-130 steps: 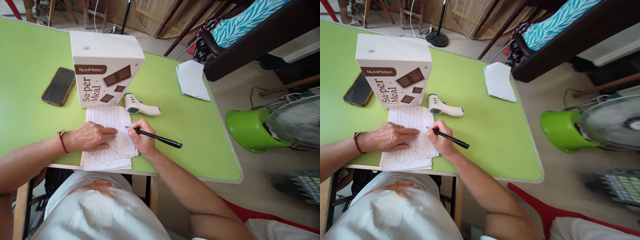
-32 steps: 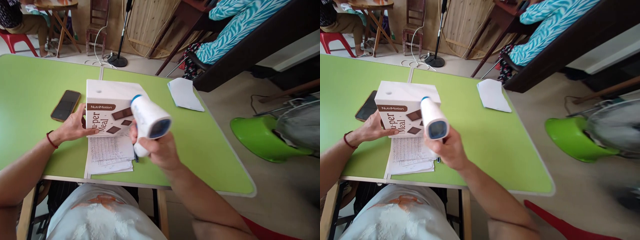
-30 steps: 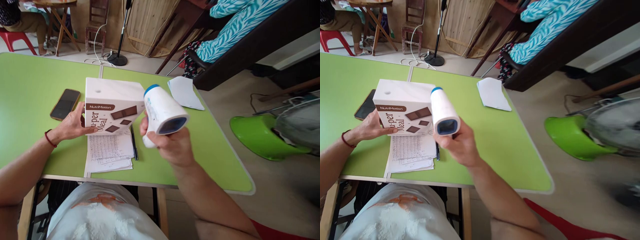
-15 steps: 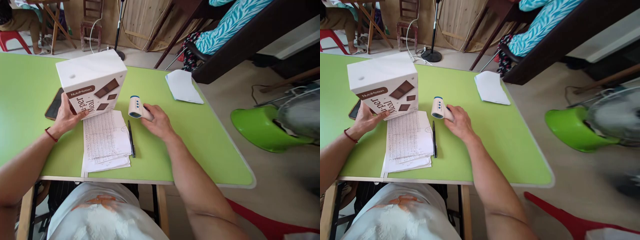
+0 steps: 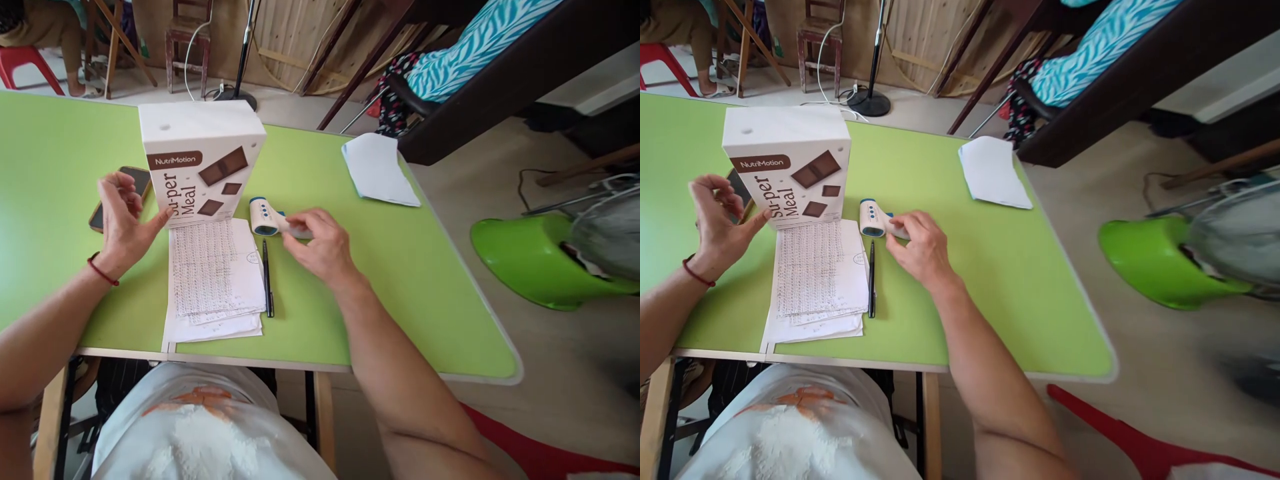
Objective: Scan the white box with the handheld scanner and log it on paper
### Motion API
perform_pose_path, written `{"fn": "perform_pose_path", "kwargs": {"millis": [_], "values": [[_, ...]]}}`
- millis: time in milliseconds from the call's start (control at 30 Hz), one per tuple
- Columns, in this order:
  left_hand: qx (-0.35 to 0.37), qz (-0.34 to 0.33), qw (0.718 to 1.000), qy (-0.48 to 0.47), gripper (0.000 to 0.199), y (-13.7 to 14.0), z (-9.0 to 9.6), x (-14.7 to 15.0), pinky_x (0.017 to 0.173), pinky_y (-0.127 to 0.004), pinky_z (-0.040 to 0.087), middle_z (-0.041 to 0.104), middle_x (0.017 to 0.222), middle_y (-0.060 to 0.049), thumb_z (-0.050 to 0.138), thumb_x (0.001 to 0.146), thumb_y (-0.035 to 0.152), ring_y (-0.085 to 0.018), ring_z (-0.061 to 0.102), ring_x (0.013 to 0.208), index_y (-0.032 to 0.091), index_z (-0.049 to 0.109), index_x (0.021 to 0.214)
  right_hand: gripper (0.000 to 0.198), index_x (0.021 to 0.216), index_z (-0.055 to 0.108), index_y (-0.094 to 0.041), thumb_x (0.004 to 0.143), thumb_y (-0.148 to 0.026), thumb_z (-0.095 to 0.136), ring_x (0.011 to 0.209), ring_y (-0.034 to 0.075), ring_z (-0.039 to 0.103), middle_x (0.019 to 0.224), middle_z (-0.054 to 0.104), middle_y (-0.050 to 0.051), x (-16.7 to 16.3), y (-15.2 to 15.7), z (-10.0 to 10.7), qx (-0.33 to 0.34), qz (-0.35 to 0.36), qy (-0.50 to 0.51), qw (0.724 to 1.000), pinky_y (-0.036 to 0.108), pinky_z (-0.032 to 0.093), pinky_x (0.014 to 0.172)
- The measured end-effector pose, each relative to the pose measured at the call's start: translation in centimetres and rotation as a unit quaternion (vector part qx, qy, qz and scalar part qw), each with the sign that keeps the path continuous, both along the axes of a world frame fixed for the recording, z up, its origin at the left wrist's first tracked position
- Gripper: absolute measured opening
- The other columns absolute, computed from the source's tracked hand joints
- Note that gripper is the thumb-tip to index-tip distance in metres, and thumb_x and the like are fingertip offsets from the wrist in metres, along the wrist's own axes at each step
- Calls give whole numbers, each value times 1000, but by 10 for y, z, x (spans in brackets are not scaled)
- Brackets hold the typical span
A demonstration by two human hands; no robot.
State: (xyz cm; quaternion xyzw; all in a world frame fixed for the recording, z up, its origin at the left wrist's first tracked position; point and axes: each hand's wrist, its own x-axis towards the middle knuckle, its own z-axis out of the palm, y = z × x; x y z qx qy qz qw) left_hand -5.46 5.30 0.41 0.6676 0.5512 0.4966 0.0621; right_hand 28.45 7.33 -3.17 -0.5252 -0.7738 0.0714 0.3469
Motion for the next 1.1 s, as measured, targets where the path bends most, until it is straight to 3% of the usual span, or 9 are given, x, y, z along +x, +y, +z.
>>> {"fn": "perform_pose_path", "kwargs": {"millis": [67, 133, 233, 300, 400, 533, 767, 967, 1100], "values": [[59, -34, 996, 55, 46, -14, 8, 9, 59, -28, 44, 52, 95, -1, 76, 86, 46, -11, 51, 68, 22, 42, 105, 20, 89, 66, -20, 83, -39, 67, 60, 19, 61, 71, 68, 4, -11, -16, 8, -89, 21, -7, 996, 36, 52, 59], [101, -157, 972, 145, 23, -27, 11, 20, 55, -26, 44, 55, 84, 0, 67, 94, 33, -12, 53, 64, 21, 48, 95, 22, 91, 65, -20, 80, -38, 71, 49, 16, 56, 60, 63, -2, -18, -26, 13, -161, 46, -51, 985, 31, 44, 51], [62, -328, 903, 269, 18, -40, 4, 36, 62, -28, 53, 68, 100, -7, 54, 103, 33, -17, 67, 76, 16, 55, 106, 17, 95, 65, -21, 79, -28, 67, 47, 14, 52, 58, 61, -4, -20, -32, 16, -169, 56, -83, 980, 29, 39, 50], [42, -362, 866, 343, 28, -45, -6, 44, 64, -33, 54, 68, 122, -12, 50, 104, 36, -20, 69, 79, 13, 57, 117, 12, 90, 66, -22, 80, -26, 62, 50, 13, 52, 60, 61, -3, -16, -33, 19, -153, 69, -26, 986, 29, 40, 51], [28, -365, 832, 418, 30, -49, -17, 51, 63, -35, 53, 61, 138, -11, 58, 100, 37, -22, 68, 78, 13, 62, 117, 15, 87, 68, -22, 85, -34, 58, 59, 14, 56, 69, 64, 0, -11, -37, 28, -153, 111, 161, 969, 30, 47, 56], [14, -348, 825, 445, 29, -51, -18, 53, 59, -37, 52, 62, 138, -6, 65, 95, 38, -20, 66, 73, 14, 67, 112, 39, 103, 63, -25, 74, -49, 75, 72, 17, 59, 79, 62, 2, -23, -50, 32, -190, 187, 350, 898, 34, 53, 67], [6, -337, 821, 460, 28, -53, -16, 54, 56, -35, 50, 62, 138, -6, 66, 94, 38, -19, 65, 72, 15, 67, 110, 26, 83, 69, -22, 88, -44, 56, 50, 11, 43, 54, 47, -4, -55, -57, 3, -252, 141, 396, 872, 27, 36, 48], [10, -342, 823, 453, 29, -52, -18, 54, 56, -35, 49, 62, 138, -7, 65, 94, 39, -19, 65, 74, 16, 67, 112, 12, 85, 68, -22, 77, -30, 63, 54, 11, 51, 65, 61, -4, -60, -55, -6, -222, 70, 326, 916, 28, 46, 55], [17, -343, 829, 442, 29, -52, -18, 53, 54, -36, 49, 63, 137, -7, 67, 93, 37, -20, 65, 71, 14, 66, 111, 12, 78, 59, -22, 72, -29, 66, 47, 8, 44, 60, 56, -7, -64, -54, -7, -231, 52, 343, 909, 26, 42, 49]]}}
